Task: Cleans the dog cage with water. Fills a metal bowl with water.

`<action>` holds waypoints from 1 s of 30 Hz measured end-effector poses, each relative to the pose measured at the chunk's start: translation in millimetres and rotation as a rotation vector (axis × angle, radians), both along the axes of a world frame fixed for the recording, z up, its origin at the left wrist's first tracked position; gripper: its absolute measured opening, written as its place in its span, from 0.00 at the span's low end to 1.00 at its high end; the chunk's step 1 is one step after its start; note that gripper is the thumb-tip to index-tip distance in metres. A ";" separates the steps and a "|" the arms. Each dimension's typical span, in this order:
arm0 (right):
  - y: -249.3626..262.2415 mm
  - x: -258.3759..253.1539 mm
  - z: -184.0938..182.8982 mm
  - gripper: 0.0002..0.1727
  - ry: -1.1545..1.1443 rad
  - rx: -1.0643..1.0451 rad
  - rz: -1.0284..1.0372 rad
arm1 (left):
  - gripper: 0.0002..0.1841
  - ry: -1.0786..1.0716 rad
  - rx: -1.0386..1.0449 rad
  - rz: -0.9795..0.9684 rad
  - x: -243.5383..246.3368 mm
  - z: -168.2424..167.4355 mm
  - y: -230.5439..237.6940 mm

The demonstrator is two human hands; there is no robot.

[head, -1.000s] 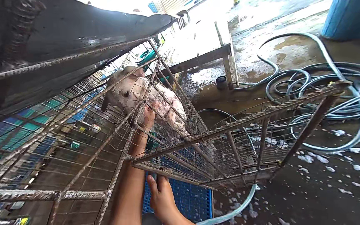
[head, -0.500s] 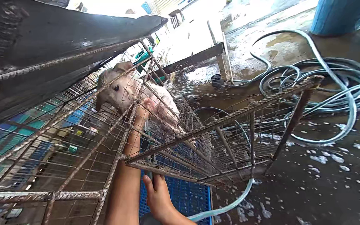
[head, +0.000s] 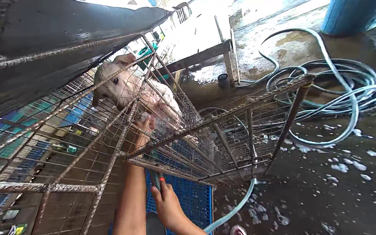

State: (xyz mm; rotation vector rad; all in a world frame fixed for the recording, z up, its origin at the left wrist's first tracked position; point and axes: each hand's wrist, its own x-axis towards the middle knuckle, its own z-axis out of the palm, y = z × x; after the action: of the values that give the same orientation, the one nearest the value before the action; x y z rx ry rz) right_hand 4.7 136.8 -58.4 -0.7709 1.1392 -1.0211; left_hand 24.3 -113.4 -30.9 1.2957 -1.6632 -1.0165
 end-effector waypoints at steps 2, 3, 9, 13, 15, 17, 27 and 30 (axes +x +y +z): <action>8.9 -11.3 -7.2 0.32 0.084 0.027 0.115 | 0.12 0.146 0.071 -0.019 27.6 -28.7 14.6; 14.2 -16.5 -12.7 0.32 0.121 0.045 0.154 | 0.14 0.232 0.132 -0.029 39.7 -40.1 27.5; 66.1 -52.5 -57.4 0.32 0.319 0.164 0.418 | 0.14 0.149 0.350 0.281 49.8 -121.6 104.4; 114.2 -87.2 -85.4 0.31 0.376 0.262 0.494 | 0.17 -0.161 0.484 0.434 40.2 -175.4 160.9; 137.2 -107.8 -101.4 0.31 0.384 0.315 0.492 | 0.20 -0.259 0.549 0.447 32.4 -199.7 185.5; 159.9 -126.7 -117.8 0.30 0.380 0.367 0.489 | 0.21 -0.310 0.588 0.446 11.3 -217.9 211.3; 268.2 -219.9 -185.6 0.27 0.419 0.540 0.395 | 0.32 0.051 -0.087 0.170 -235.7 -120.8 352.6; 283.6 -244.5 -166.0 0.26 0.462 0.634 0.471 | 0.39 0.063 -0.119 0.241 -280.8 -120.8 342.3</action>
State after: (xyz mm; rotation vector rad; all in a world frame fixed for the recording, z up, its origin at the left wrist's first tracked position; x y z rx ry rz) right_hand -239.8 420.4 -224.4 -0.7156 1.4749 -0.0574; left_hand -256.5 228.9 -151.7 1.3333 -1.4566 -0.7956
